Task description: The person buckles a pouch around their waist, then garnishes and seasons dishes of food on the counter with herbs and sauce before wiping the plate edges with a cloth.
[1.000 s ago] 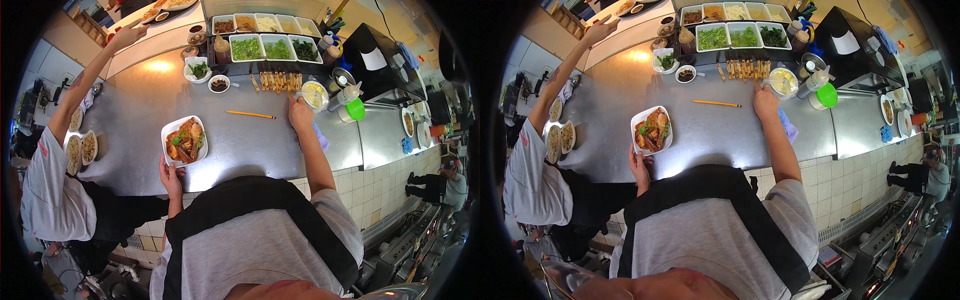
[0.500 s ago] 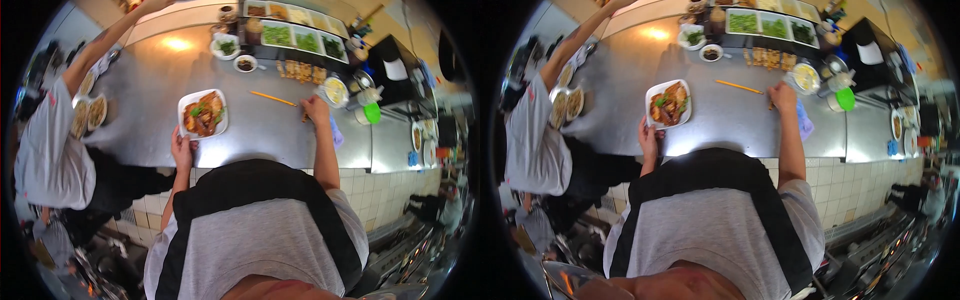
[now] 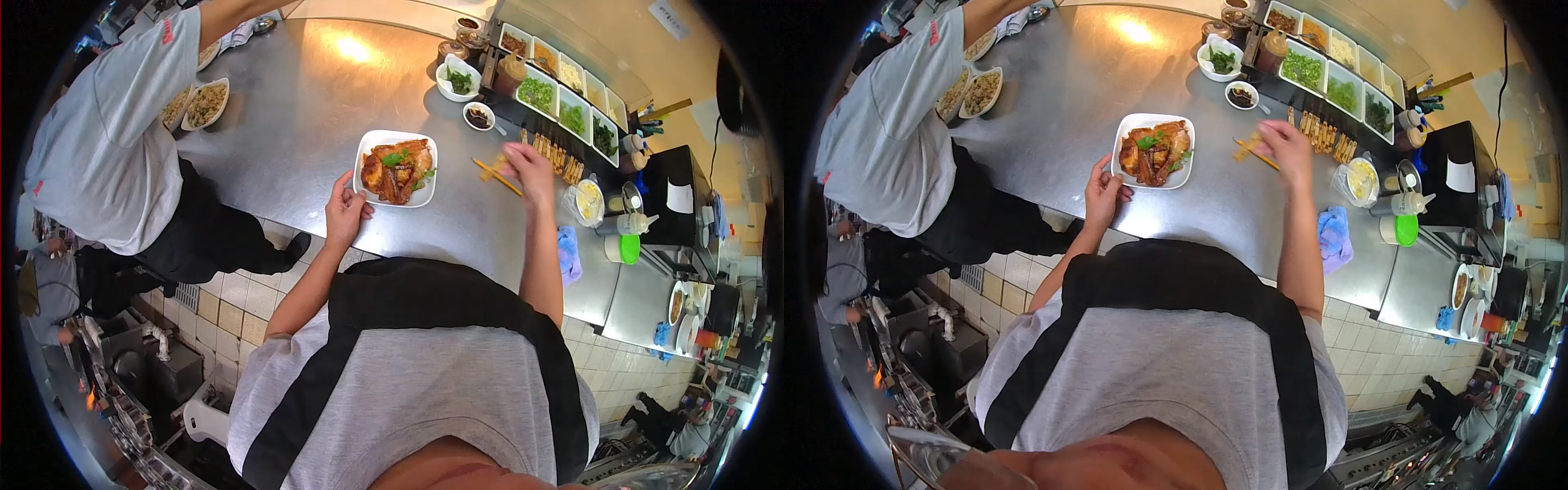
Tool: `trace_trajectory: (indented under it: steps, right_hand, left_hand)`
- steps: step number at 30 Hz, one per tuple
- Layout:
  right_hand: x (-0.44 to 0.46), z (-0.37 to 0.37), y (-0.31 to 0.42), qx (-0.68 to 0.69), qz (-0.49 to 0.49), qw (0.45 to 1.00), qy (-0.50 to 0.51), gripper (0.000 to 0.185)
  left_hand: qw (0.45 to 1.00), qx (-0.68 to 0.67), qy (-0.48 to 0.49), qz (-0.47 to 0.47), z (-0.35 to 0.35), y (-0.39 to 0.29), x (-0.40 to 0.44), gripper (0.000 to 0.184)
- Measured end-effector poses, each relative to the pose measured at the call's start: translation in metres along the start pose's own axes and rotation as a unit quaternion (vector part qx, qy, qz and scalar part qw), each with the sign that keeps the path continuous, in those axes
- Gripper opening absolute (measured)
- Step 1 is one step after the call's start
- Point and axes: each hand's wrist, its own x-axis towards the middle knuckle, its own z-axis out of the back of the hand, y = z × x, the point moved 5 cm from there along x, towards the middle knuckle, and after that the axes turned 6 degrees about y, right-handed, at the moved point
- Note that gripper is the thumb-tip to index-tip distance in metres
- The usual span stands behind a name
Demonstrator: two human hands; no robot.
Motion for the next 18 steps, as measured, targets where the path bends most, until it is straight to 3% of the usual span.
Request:
trace_trajectory:
  steps: [3, 9, 12, 16, 18]
  right_hand:
    - [0.026, -0.067, 0.024, -0.100, 0.124, 0.987, 0.036, 0.014]
    - [0.068, -0.148, 0.017, -0.312, 0.247, 0.914, 0.084, 0.022]
    - [0.084, -0.161, -0.013, -0.382, 0.172, 0.895, 0.157, 0.032]
    - [0.081, -0.152, 0.016, -0.410, 0.173, 0.883, 0.149, 0.053]
    - [0.083, -0.135, 0.036, -0.393, 0.215, 0.886, 0.116, 0.048]
  left_hand:
    - [0.997, -0.059, 0.007, 0.056, -0.002, 0.006, -0.002, 0.048]
    - [0.982, -0.135, 0.042, 0.123, -0.006, 0.012, -0.002, 0.049]
    - [0.981, -0.146, 0.028, 0.122, -0.007, 0.019, -0.001, 0.049]
    - [0.982, -0.145, 0.001, 0.122, -0.009, 0.005, 0.007, 0.046]
    - [0.984, -0.140, -0.009, 0.109, -0.006, 0.002, 0.029, 0.044]
